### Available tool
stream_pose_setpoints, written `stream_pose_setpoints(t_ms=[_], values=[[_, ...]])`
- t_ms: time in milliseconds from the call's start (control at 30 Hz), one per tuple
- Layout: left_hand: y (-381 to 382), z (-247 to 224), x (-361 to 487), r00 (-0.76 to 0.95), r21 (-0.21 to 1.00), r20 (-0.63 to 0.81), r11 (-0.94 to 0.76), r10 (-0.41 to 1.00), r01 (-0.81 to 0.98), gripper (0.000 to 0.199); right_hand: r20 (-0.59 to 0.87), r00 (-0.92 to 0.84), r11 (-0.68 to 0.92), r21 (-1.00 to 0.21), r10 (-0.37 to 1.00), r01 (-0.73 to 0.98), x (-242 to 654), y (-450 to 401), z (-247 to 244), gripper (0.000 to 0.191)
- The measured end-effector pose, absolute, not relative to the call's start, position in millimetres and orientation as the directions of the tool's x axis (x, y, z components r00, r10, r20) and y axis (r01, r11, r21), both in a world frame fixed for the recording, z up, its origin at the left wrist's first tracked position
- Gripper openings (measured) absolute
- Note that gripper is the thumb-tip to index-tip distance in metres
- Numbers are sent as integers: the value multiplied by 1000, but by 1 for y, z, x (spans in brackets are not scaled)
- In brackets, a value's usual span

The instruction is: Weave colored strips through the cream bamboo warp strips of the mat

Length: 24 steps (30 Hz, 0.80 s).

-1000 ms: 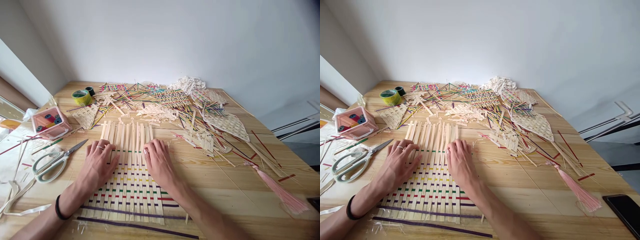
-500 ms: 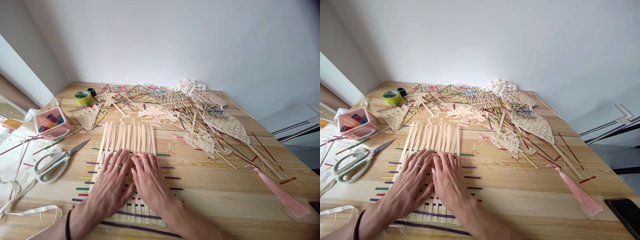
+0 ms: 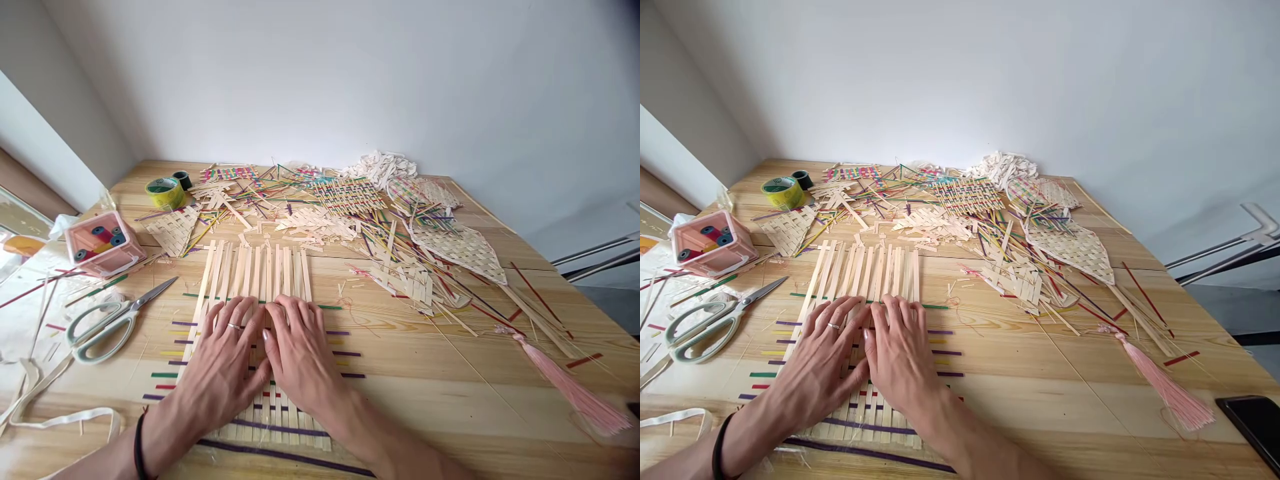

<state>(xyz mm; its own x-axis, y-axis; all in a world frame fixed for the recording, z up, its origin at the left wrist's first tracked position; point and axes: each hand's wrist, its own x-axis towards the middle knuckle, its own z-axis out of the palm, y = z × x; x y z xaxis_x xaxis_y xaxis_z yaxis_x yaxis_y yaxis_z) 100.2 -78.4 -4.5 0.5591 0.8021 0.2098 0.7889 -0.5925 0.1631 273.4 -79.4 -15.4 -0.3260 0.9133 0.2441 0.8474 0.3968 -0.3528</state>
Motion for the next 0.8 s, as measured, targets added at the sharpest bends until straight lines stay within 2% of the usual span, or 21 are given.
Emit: stream_pose_setpoints(t_ms=[467,700,800], values=[[-74,-3,99,519,162,233,-559,823,814,54,273,-278,365,-355,921,861,274,-78,-16,31],[-70,7,89,566,268,156,-586,810,765,52,244,-289,362,-351,926,864,273,-79,-15,32],[-61,23,68,587,309,155,-604,794,735,41,253,-293,371,-360,922,856,272,-80,-11,30]])
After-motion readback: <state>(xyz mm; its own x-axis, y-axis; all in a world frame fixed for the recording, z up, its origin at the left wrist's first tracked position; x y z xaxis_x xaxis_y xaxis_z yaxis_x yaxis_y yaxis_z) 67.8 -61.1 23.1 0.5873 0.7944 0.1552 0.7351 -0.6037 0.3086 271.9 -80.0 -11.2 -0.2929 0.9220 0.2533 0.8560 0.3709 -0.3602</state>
